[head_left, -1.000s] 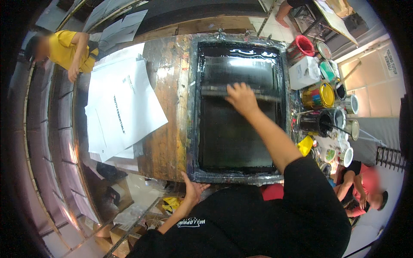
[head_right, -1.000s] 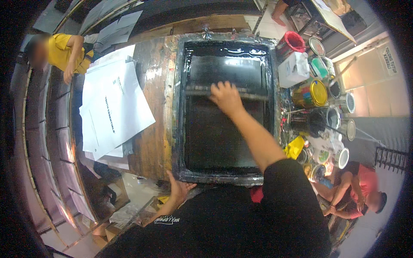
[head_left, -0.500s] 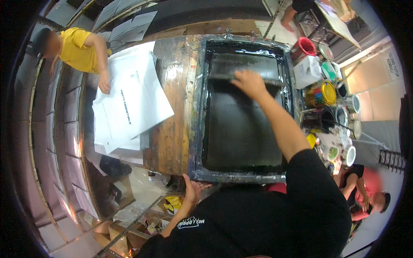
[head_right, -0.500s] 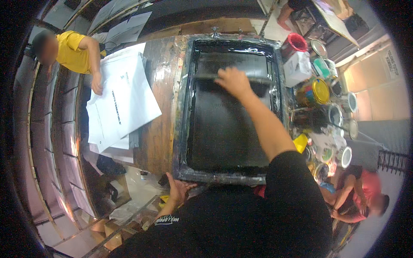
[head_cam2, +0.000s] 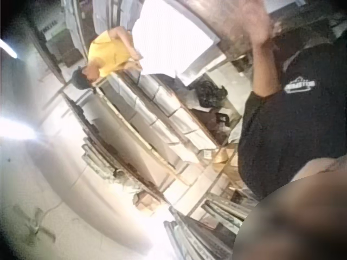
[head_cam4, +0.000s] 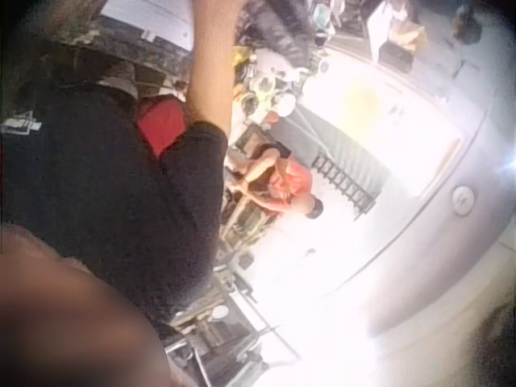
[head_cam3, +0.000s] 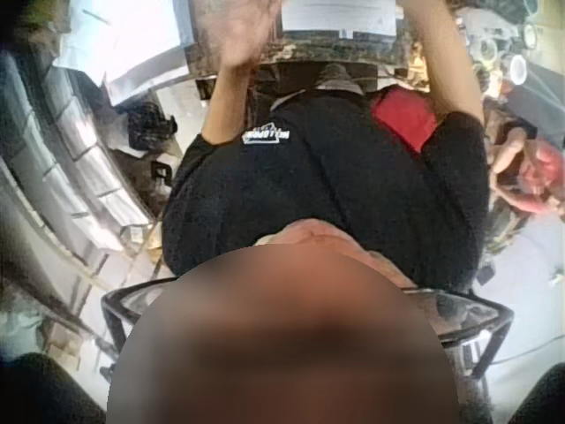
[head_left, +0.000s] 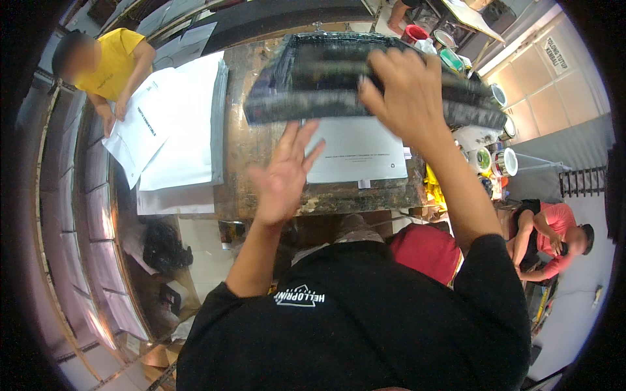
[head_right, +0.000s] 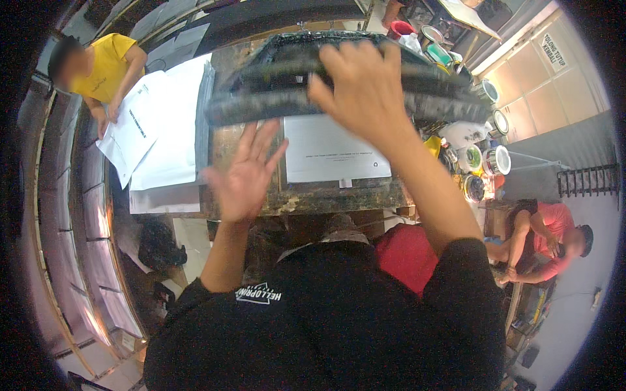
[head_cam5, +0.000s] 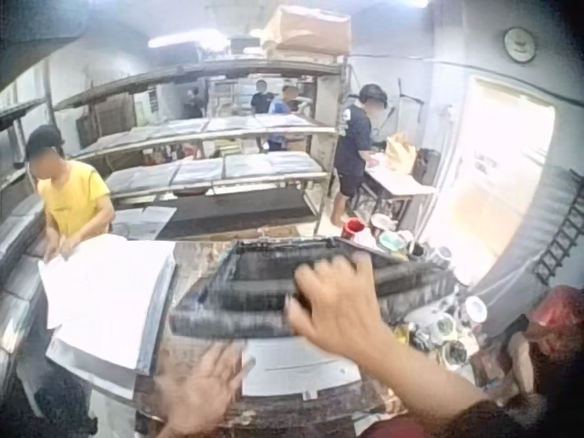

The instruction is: The person performs screen printing on white paper sheets using a squeegee to pull ink across a screen frame. They repeatedly place a sheet under the screen, pull the squeegee, lift the screen, and remove the printed sheet, stacking the finished prints to the left.

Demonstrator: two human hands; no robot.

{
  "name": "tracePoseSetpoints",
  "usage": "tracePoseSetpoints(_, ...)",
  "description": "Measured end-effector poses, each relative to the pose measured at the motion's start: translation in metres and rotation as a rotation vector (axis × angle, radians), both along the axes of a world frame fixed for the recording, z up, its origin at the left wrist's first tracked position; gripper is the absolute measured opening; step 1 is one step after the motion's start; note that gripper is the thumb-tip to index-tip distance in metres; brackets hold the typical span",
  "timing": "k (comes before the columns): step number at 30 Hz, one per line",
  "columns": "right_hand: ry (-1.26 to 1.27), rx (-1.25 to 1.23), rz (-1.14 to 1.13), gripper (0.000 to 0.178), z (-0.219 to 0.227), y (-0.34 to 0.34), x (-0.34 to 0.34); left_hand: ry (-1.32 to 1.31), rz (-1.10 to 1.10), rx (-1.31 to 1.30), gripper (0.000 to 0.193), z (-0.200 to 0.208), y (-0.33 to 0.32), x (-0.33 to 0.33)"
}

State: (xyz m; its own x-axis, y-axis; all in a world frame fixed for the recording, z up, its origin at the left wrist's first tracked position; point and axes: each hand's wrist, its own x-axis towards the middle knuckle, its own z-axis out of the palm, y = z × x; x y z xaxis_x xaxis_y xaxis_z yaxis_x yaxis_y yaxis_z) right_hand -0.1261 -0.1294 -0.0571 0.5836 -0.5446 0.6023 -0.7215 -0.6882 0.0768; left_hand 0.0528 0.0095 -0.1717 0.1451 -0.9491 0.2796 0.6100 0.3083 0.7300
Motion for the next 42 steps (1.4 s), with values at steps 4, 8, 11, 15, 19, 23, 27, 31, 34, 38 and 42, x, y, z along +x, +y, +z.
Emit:
tracePoseSetpoints(4,-0.033,-0.036,0.036,0.032,0.023,-0.024,0.012,-1.904,0.311,0.453,0.096,-0.145,-0.006,-0.036)
tracePoseSetpoints(8,0.019,-0.032,0.009,0.033,0.05,-0.051,0.014,-1.909,0.139,0.451,0.11,-0.215,0.034,-0.053)
tracePoseSetpoints(11,-0.114,0.012,0.061,0.033,0.07,-0.08,0.028,-1.92,0.026,0.476,0.117,-0.209,0.019,-0.058)
tracePoseSetpoints(15,-0.167,0.089,0.081,0.039,0.111,-0.089,0.044,-1.679,0.044,0.44,0.105,-0.159,-0.013,-0.054)
tracePoseSetpoints(19,-0.089,0.099,0.038,0.035,0.125,-0.131,0.037,-1.382,0.359,0.143,0.069,-0.082,-0.086,-0.042)
tracePoseSetpoints(23,-0.034,0.052,0.054,0.033,0.123,-0.145,0.034,-1.12,0.47,0.43,0.051,-0.095,-0.062,0.0)
tracePoseSetpoints(27,0.103,-0.109,0.042,0.035,0.113,-0.148,0.026,-1.023,0.6,0.551,0.064,-0.069,-0.03,0.117)
tracePoseSetpoints(31,0.125,-0.273,0.037,0.04,0.089,-0.146,0.022,-1.199,0.599,0.707,0.073,-0.09,0.028,0.309)
tracePoseSetpoints(34,-0.089,0.015,-0.071,0.046,0.084,-0.12,0.03,-1.636,0.65,0.88,0.076,-0.074,0.051,0.427)
tracePoseSetpoints(38,-0.119,0.011,-0.008,0.051,0.07,-0.097,0.026,-1.649,0.745,0.896,0.08,-0.058,-0.026,0.406)
tracePoseSetpoints(42,0.054,0.237,-0.126,0.069,0.028,-0.026,0.019,-0.486,0.072,0.137,0.084,-0.006,0.006,0.106)
